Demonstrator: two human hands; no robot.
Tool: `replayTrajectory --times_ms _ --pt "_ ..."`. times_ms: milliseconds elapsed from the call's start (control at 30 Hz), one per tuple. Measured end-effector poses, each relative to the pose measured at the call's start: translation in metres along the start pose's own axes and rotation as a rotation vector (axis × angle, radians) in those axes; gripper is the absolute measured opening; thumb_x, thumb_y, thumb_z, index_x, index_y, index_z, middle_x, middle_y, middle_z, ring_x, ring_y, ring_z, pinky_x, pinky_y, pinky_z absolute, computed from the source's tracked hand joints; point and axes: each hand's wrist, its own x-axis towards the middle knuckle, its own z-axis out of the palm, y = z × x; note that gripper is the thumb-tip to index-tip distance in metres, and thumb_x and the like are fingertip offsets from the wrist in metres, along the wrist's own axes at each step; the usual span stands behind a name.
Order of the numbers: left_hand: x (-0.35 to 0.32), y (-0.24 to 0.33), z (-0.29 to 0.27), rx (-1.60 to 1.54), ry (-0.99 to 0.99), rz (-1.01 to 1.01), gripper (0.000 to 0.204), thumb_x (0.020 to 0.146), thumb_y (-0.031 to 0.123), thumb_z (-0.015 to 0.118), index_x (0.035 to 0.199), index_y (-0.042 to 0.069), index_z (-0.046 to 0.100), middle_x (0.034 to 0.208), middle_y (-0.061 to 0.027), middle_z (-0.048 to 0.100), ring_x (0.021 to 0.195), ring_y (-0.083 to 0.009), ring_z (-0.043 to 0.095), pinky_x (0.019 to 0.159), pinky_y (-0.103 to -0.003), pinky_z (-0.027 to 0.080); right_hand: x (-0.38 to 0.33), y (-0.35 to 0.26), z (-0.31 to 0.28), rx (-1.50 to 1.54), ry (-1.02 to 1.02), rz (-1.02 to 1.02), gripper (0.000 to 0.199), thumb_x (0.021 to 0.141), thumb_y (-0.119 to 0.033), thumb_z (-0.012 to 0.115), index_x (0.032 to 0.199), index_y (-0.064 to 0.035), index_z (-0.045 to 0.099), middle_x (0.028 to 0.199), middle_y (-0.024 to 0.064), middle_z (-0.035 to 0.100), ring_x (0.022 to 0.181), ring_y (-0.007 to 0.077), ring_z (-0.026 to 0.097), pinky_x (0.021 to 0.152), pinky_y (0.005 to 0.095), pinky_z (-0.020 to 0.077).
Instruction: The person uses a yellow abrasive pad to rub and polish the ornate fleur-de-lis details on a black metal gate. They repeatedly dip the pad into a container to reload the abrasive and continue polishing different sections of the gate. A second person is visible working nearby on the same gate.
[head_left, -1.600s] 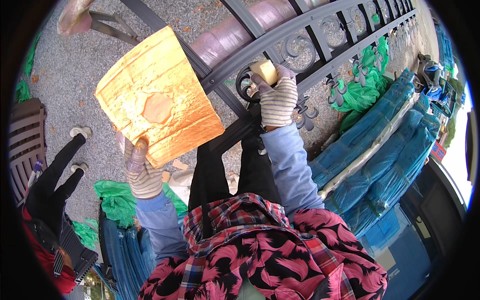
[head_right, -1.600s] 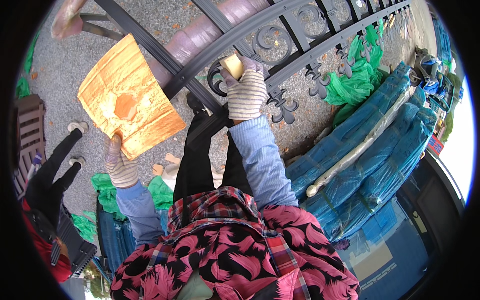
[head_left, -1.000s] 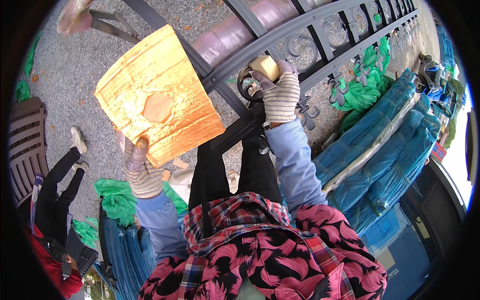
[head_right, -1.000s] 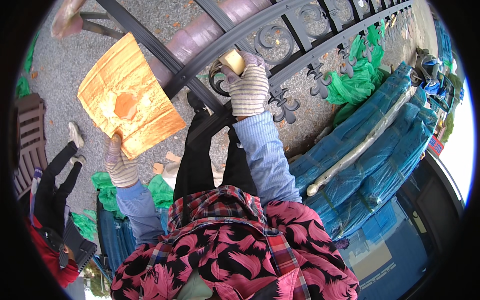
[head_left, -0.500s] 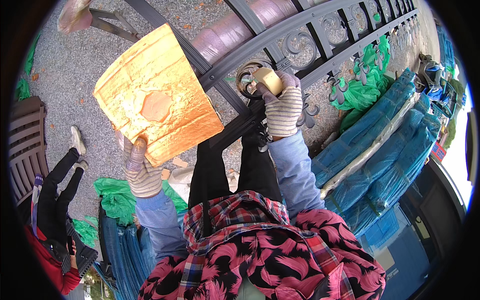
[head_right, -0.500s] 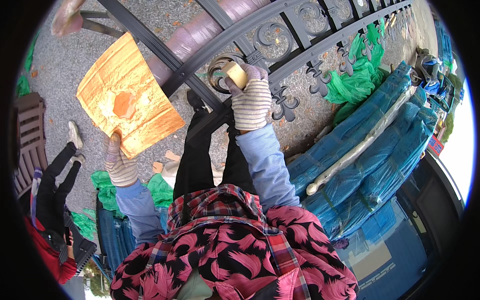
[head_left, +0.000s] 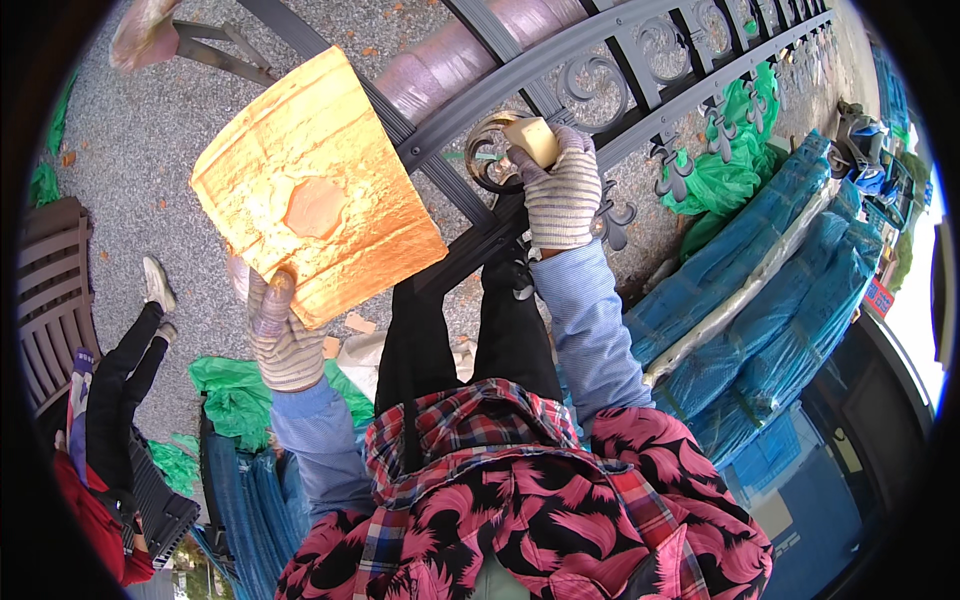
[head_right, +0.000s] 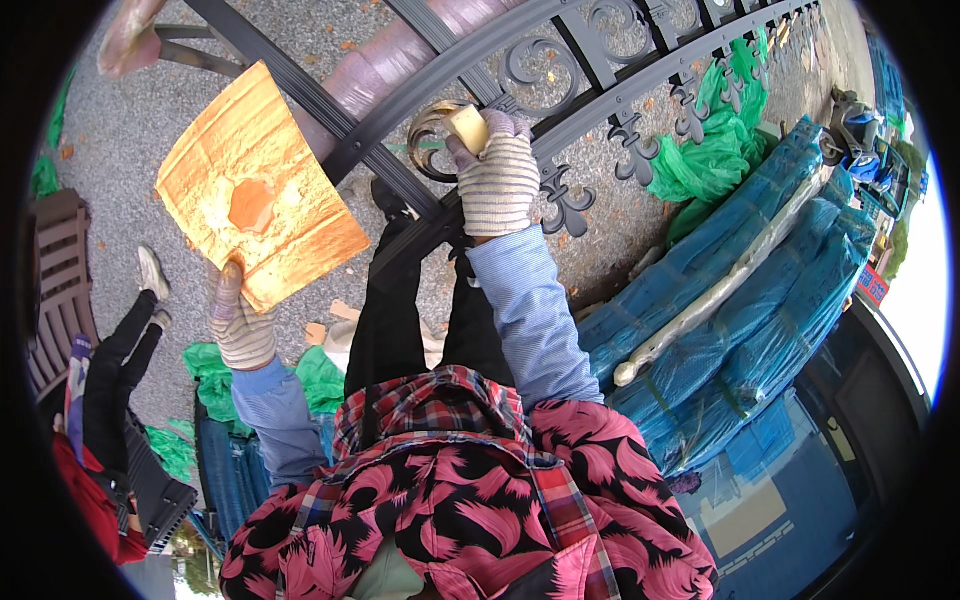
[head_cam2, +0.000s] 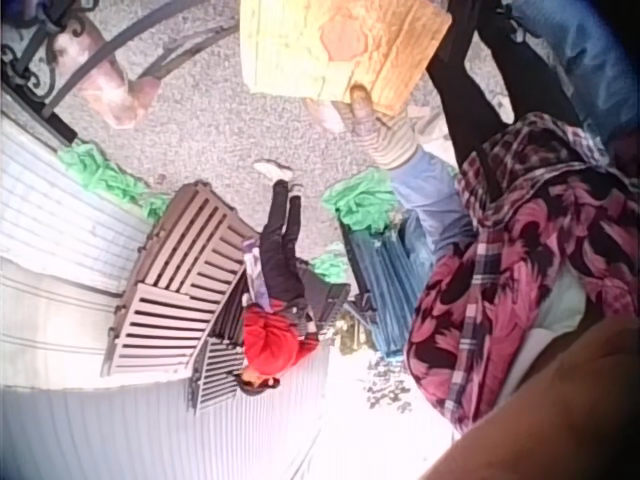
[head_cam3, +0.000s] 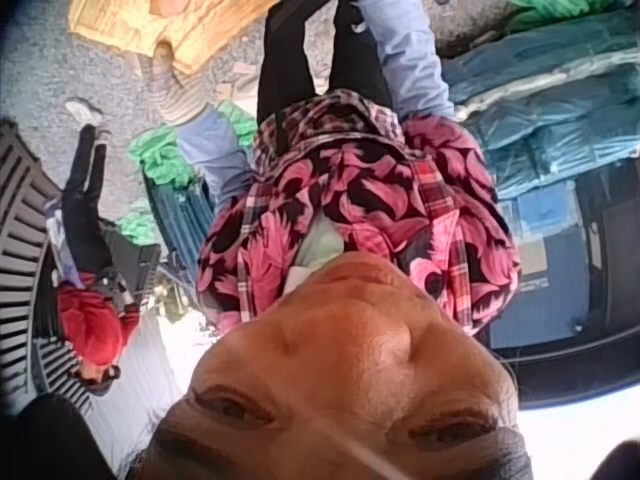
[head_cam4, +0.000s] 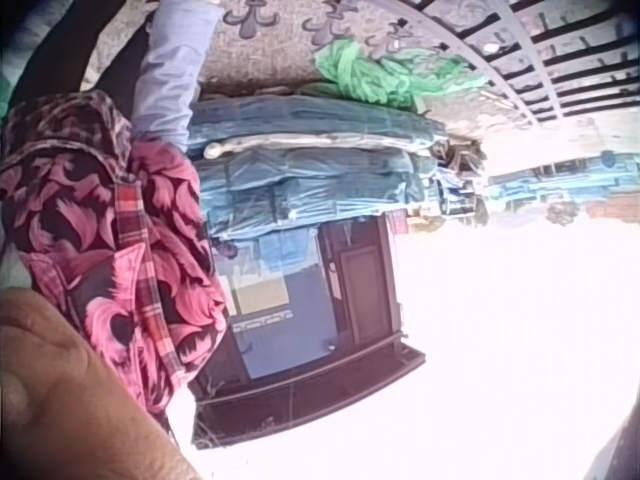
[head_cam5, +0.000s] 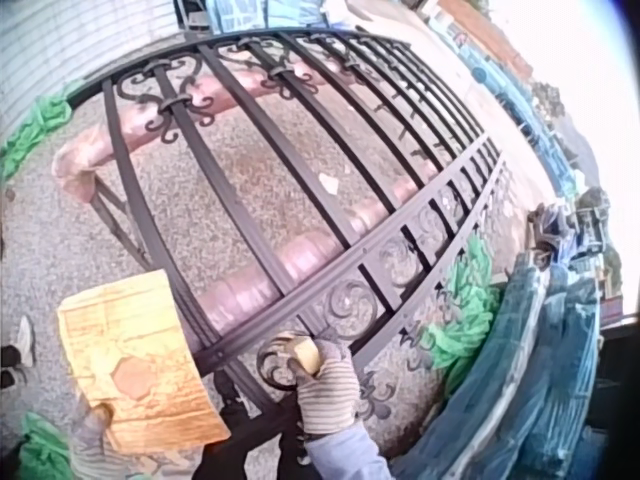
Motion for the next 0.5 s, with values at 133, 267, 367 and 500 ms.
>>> replayTrajectory --times_ms 133,267,367,500 --pt "0.001 0.001 0.002 0.021 -0.004 0.02 0.067 0.071 0.015 0.066 0.129 0.005 0.034 0.122 -0.0123 0.043 0.11 -0.0274 0.047 0.09 -0.044 0.044 -0.002 0.005 0.002 0.019 0.028 -0.053 0.043 0.064 -0.018 0.073 0.099 -0.0026 0.054 0.094 0.017 0.054 0.082 0.0328 0.056 0.071 0.0376 0.0474" --pt "0.001 0.0 -0.003 0.027 0.009 -0.002 0.066 0.072 0.014 0.065 0.129 0.006 0.033 0.123 -0.0123 0.043 0.109 -0.0277 0.048 0.089 -0.044 0.044 0.013 -0.004 0.006 0.084 0.039 -0.074 0.042 0.064 -0.017 0.073 0.099 -0.0019 0.054 0.095 0.0171 0.055 0.082 0.0327 0.056 0.071 0.0374 0.0473" --pt "0.0 0.0 -0.001 -0.02 -0.008 0.001 0.068 0.071 0.014 0.065 0.13 0.006 0.031 0.123 -0.0126 0.042 0.109 -0.0283 0.048 0.089 -0.045 0.044 0.015 -0.008 0.012 0.027 -0.056 -0.126 0.044 0.061 -0.017 0.075 0.099 -0.0025 0.056 0.094 0.0161 0.057 0.086 0.0314 0.056 0.076 0.0361 0.0465" --pt "-0.002 0.001 0.001 0.006 -0.003 0.028 0.07 0.071 0.015 0.065 0.131 0.006 0.03 0.124 -0.013 0.041 0.111 -0.0287 0.046 0.089 -0.045 0.044 0.0 0.0 0.004 -0.123 -0.256 -0.214 0.046 0.058 -0.012 0.076 0.099 -0.0037 0.056 0.096 0.0156 0.055 0.088 0.0329 0.055 0.075 0.0357 0.0465"
